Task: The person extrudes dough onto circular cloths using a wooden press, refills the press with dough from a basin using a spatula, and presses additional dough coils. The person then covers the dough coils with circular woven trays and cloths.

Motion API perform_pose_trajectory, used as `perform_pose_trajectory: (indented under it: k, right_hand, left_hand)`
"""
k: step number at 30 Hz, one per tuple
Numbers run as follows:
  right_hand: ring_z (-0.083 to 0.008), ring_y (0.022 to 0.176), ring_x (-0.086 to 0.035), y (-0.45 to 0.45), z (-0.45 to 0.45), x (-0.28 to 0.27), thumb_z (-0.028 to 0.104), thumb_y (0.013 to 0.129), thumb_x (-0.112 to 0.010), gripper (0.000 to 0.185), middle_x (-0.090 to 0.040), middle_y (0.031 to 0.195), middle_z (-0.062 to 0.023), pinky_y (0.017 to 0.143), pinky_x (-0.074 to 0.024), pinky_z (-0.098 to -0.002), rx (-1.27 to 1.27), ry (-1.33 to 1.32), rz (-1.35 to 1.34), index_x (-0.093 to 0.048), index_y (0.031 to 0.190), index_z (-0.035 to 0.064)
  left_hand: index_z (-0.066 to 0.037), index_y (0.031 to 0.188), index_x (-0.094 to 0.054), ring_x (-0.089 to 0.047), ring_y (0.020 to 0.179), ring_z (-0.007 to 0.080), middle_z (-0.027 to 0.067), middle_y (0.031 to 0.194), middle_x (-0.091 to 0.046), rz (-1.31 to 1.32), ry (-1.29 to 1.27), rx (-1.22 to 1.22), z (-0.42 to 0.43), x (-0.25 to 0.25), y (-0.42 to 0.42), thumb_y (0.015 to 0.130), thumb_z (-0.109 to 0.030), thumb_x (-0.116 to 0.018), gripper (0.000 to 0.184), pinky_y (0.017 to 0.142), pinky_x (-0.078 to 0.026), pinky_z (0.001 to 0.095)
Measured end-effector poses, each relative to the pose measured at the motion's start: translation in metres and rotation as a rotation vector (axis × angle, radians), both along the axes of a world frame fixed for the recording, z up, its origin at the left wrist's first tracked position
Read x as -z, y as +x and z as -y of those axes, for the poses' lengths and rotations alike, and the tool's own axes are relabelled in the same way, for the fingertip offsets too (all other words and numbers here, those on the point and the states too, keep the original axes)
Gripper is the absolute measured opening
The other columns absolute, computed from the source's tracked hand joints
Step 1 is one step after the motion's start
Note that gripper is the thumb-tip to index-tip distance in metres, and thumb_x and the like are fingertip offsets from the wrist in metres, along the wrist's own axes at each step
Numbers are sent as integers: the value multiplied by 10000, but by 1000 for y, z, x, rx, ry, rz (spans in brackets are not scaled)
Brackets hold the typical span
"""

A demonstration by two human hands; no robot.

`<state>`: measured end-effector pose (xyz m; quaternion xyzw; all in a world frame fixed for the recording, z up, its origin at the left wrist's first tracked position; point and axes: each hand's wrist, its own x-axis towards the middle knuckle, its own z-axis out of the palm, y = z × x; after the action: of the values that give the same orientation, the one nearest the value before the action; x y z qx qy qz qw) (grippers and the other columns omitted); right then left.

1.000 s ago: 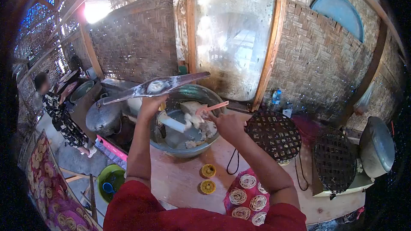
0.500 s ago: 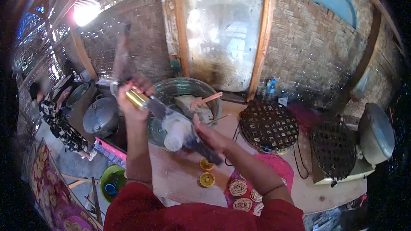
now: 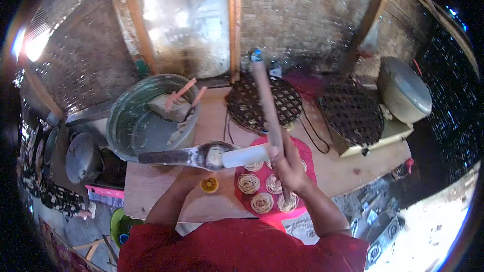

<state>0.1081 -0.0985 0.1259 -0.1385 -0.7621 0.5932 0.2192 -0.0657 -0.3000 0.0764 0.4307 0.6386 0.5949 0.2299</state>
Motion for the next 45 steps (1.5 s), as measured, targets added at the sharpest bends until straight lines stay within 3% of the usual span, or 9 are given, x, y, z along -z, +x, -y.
perform_pose_trajectory:
  k: [6,15,17,25,29,31,38,42,45]
  right_hand:
    - [-477,1010,-534,53,27,-46,347,773,-637,766,-534,1115,-306,851,-449,-484,-84,658,150,-241,1351,37]
    - [-399,1064,-547,114,18,0,378,757,-698,835,-529,1152,-276,867,-449,-435,-15,468,371,-245,1347,0]
    - [-330,1131,-516,138,-11,28,440,744,-704,924,-493,1235,-235,903,-436,-405,-327,-624,152,-211,1364,-35]
    - [-381,1157,-452,206,37,129,433,636,-747,1119,-370,1316,-244,976,-330,-513,-555,-1010,-191,-74,1437,36]
    - [-375,1117,-478,232,9,128,365,607,-773,1099,-396,1270,-220,934,-353,-500,-282,-792,-121,-118,1427,36]
    - [-82,592,-489,216,-12,84,208,580,-728,617,-567,880,-45,427,-366,-204,-109,-505,309,-526,1127,6]
    - [-81,515,-432,148,-88,46,374,736,-711,602,-517,756,-16,424,-331,-215,-138,-334,356,-479,1161,17]
    - [-125,540,-524,119,-152,40,407,774,-667,586,-565,749,-64,435,-397,-231,-226,-478,201,-483,1160,6]
    - [-216,776,-641,105,-198,56,435,821,-568,573,-623,967,-142,681,-532,-326,-281,-583,443,-494,1174,-11]
  left_hand:
    - [-89,1089,-585,-605,962,170,76,1004,-639,-257,-316,270,-27,-25,54,719,-189,-728,409,853,-469,317]
    - [-49,1018,-604,-596,945,197,101,994,-630,-6,-297,633,-61,46,97,633,-223,-810,470,868,-457,344]
    - [-48,1028,-604,-606,918,198,93,998,-634,-171,-217,683,-70,43,96,616,-216,-819,495,850,-472,335]
    - [-38,1064,-592,-593,999,208,123,1097,-613,-268,-438,707,-89,9,106,680,-290,-774,494,852,-475,352]
    - [-75,1401,-134,-291,1305,303,182,1436,-219,144,97,523,-116,14,99,715,-465,-736,993,1051,-278,443]
    - [-82,1410,-83,-245,1321,309,202,1438,-181,282,284,467,-142,-2,111,715,-479,-731,1030,1068,-238,432]
    - [-101,1408,-110,-251,1287,326,228,1392,-202,511,274,-3,-245,-52,78,642,-468,-787,1086,1025,-278,416]
    - [-85,1280,-244,-474,904,159,99,1062,-468,460,90,-162,-312,-42,37,705,-349,-745,807,786,-392,330]
    - [-75,1283,-291,-478,1024,251,202,1174,-415,598,-4,-296,-336,-10,18,591,-416,-800,924,820,-432,426]
